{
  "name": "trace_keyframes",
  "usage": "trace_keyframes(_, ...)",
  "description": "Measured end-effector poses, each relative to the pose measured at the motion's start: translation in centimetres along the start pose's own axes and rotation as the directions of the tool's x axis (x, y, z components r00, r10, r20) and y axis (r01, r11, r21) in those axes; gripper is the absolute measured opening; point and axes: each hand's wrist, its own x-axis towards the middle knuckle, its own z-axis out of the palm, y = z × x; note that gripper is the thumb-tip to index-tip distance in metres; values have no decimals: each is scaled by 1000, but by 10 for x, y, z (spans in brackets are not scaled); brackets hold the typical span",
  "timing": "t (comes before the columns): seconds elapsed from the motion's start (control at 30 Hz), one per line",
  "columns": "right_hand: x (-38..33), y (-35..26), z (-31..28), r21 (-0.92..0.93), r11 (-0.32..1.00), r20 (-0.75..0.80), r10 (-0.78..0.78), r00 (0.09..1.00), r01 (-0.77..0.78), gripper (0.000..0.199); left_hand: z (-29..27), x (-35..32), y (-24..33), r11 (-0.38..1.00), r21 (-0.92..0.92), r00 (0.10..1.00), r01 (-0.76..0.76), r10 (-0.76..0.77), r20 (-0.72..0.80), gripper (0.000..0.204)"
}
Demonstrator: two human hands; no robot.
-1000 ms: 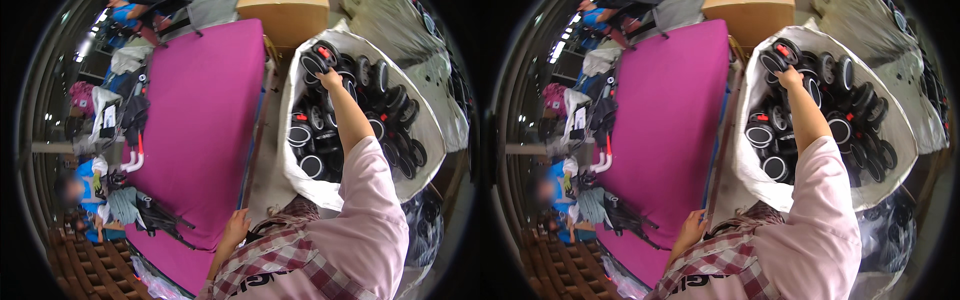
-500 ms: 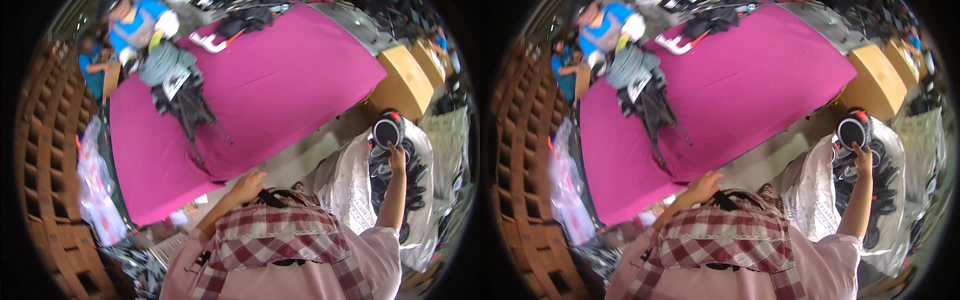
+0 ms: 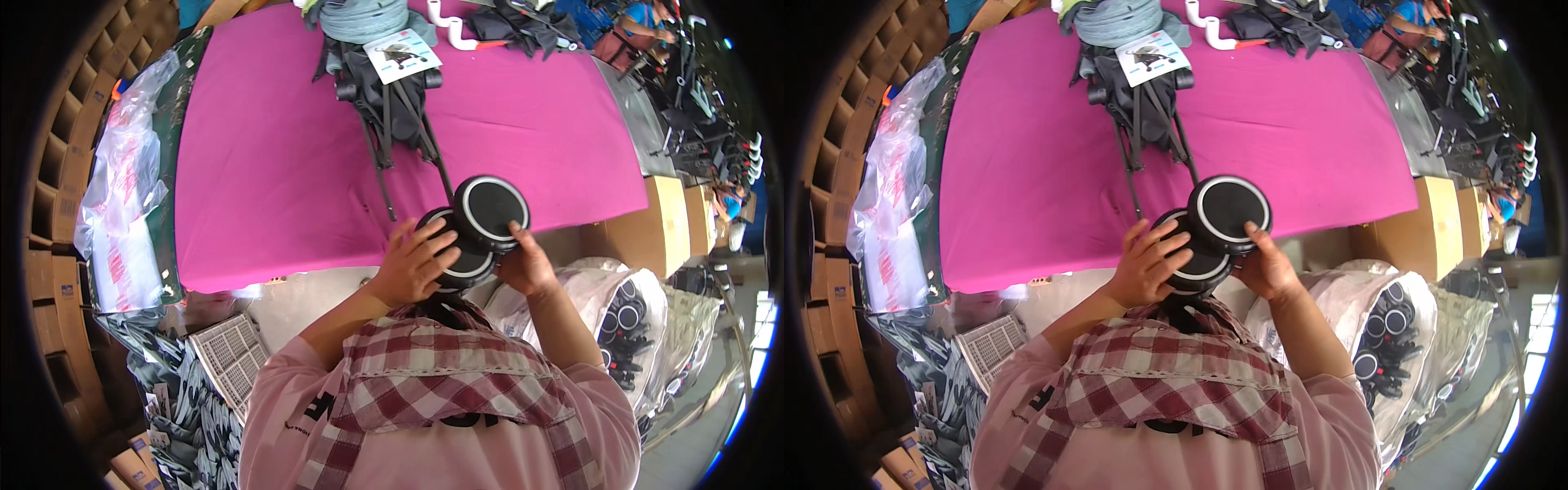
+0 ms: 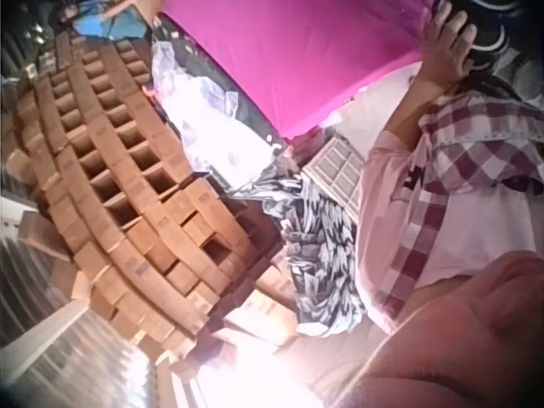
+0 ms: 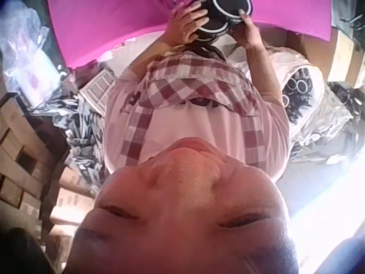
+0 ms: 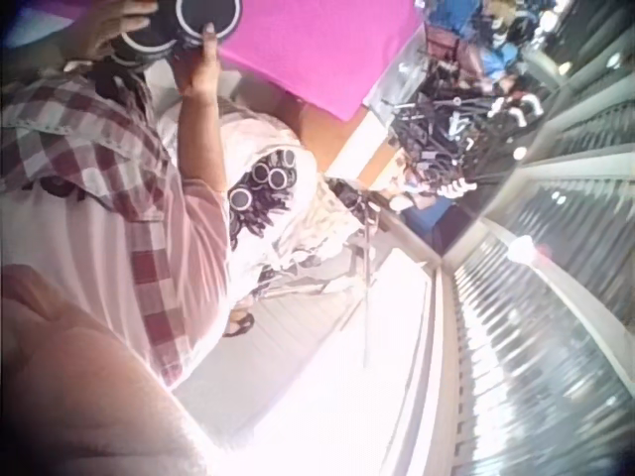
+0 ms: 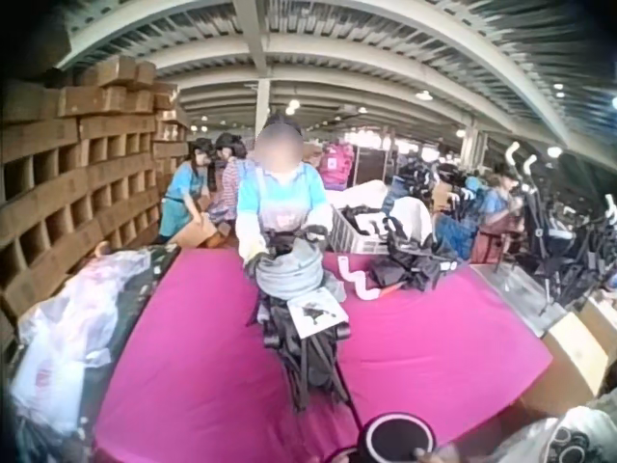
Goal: The person assembles multiple baby strollers on a pink table. They unpack stroller frames from plastic bags, attach wheels, and fit fabric seat covers onto the frames. The person handles wheels, frames, and seat covers one at a time, repeating the process for several units.
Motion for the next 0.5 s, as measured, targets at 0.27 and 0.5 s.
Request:
trace_keyframes(0.27,103,-23,11,-425,901,-147,-165,975,88,32,-29,-44,-64,323,-524,246,788,-946,-212,36)
trace_keyframes(0.5,184,54,-28,-856,127,479,-166,862,501,46,30,-8,-96,335,-23,327,942,-932,-158,53)
